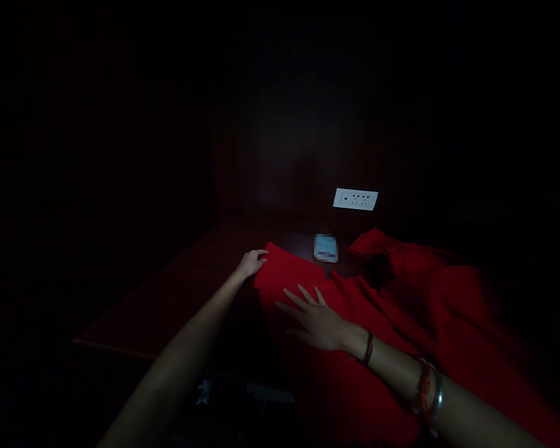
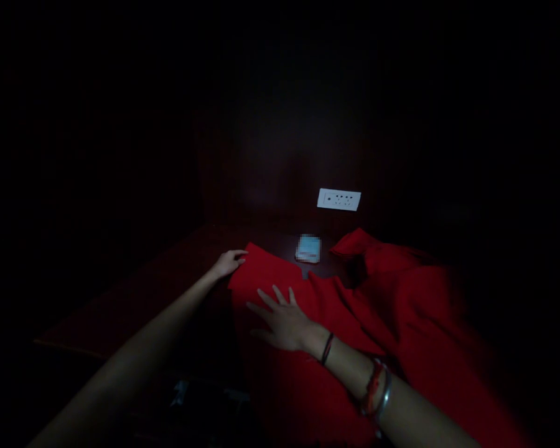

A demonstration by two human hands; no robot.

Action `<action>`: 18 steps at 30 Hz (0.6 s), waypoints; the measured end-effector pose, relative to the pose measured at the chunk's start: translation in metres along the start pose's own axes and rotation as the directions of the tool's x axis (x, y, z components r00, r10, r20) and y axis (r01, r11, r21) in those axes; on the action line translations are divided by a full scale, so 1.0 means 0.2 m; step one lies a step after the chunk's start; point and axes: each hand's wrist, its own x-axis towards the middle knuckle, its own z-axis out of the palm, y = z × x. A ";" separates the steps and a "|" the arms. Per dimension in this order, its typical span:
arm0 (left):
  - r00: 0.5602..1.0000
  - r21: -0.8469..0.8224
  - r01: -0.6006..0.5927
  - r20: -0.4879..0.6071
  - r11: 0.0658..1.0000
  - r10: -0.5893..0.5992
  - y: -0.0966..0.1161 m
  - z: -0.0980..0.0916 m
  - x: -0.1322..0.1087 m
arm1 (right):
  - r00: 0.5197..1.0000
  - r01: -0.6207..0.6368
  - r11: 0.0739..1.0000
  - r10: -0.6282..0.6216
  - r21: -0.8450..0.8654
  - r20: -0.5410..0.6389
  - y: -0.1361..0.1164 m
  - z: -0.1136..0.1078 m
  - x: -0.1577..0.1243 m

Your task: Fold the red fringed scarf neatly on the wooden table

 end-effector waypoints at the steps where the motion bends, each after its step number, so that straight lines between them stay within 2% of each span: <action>1: 1.000 -0.005 0.009 -0.023 1.000 -0.009 0.01 0.00 0.00 | 1.000 0.001 1.000 -0.001 0.005 0.013 -0.01 0.01 -0.01; 4: 0.996 -0.010 0.020 -0.085 1.000 -0.021 0.04 -0.04 0.04 | 1.000 0.016 1.000 -0.016 -0.001 0.014 -0.02 0.03 -0.01; 7: 0.993 0.028 -0.020 -0.116 0.999 0.023 0.05 -0.07 0.11 | 0.998 0.058 0.998 -0.058 -0.023 -0.008 -0.01 0.03 -0.01; 10: 1.000 0.084 -0.009 -0.028 0.996 0.011 0.03 -0.06 0.16 | 0.996 0.081 0.996 -0.082 -0.037 -0.025 -0.01 0.04 -0.01; 13: 0.998 0.104 0.008 0.061 0.995 -0.015 -0.03 -0.02 0.17 | 0.997 0.079 0.997 -0.079 -0.016 0.009 -0.01 0.03 -0.01; 16: 0.997 0.107 0.023 0.066 0.994 -0.030 -0.05 -0.02 0.18 | 0.996 0.079 0.997 -0.080 0.021 0.045 0.01 -0.04 0.01; 18: 0.997 0.106 0.059 0.038 0.993 -0.064 -0.05 -0.04 0.19 | 0.999 0.032 0.999 -0.032 0.041 0.001 0.04 -0.09 0.03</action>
